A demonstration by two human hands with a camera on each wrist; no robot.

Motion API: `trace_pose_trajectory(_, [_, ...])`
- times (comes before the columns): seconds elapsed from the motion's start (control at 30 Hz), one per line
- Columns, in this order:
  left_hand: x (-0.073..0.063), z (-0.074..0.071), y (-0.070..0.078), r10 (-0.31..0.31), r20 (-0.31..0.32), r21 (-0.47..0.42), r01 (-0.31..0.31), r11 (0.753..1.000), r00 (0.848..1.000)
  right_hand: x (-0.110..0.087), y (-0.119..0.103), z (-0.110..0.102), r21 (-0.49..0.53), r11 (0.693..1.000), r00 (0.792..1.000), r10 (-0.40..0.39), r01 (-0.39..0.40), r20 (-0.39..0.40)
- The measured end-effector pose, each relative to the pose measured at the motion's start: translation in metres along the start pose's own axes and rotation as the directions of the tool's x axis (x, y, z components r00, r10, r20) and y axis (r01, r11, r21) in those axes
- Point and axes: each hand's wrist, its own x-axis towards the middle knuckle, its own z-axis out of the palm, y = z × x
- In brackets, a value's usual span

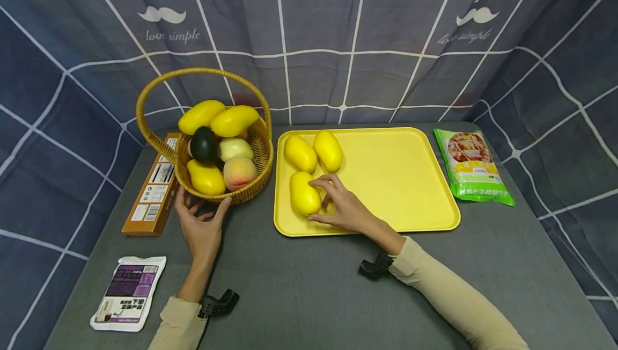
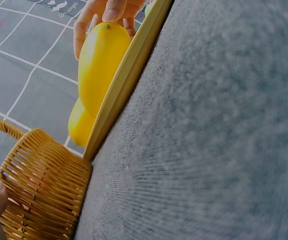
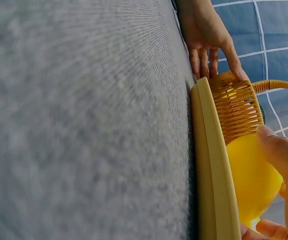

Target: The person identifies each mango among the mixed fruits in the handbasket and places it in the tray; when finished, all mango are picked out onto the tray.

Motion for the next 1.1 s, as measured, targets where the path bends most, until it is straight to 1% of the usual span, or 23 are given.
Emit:
trace_pose_trajectory(0.17, [0.001,-0.002,0.001,0.010,0.010,0.002,-0.011,1.000,1.000,0.003,-0.006,-0.008,-0.076,0.997,0.999,-0.019,0.017,-0.029])
trace_pose_trajectory(0.3, [0.001,-0.003,0.001,0.012,0.009,0.013,-0.012,1.000,1.000,0.016,-0.016,-0.018,-0.119,0.991,0.996,-0.071,0.064,-0.061])
trace_pose_trajectory(0.43, [0.003,-0.004,-0.002,0.001,0.007,0.016,-0.001,1.000,1.000,0.044,-0.030,-0.024,-0.112,0.985,0.987,-0.142,0.134,-0.070])
trace_pose_trajectory(0.57, [0.008,-0.004,-0.026,-0.006,0.004,0.013,0.006,1.000,1.000,0.077,-0.046,-0.027,-0.083,0.978,0.979,-0.198,0.194,-0.051])
trace_pose_trajectory(0.67, [0.010,-0.002,-0.042,-0.008,0.004,0.014,0.008,1.000,1.000,0.099,-0.055,-0.028,-0.065,0.975,0.976,-0.215,0.213,-0.030])
trace_pose_trajectory(0.77, [0.010,0.000,-0.042,-0.015,0.006,0.015,0.014,1.000,1.000,0.119,-0.058,-0.027,-0.050,0.974,0.975,-0.222,0.221,-0.012])
trace_pose_trajectory(0.93, [0.011,-0.001,-0.041,-0.007,-0.002,0.023,0.007,1.000,1.000,0.151,-0.061,-0.018,-0.018,0.975,0.973,-0.222,0.224,0.055])
trace_pose_trajectory(1.1, [0.011,-0.001,-0.040,-0.006,0.008,0.021,0.005,1.000,1.000,0.180,-0.064,-0.013,-0.003,0.985,0.979,-0.173,0.175,0.108])
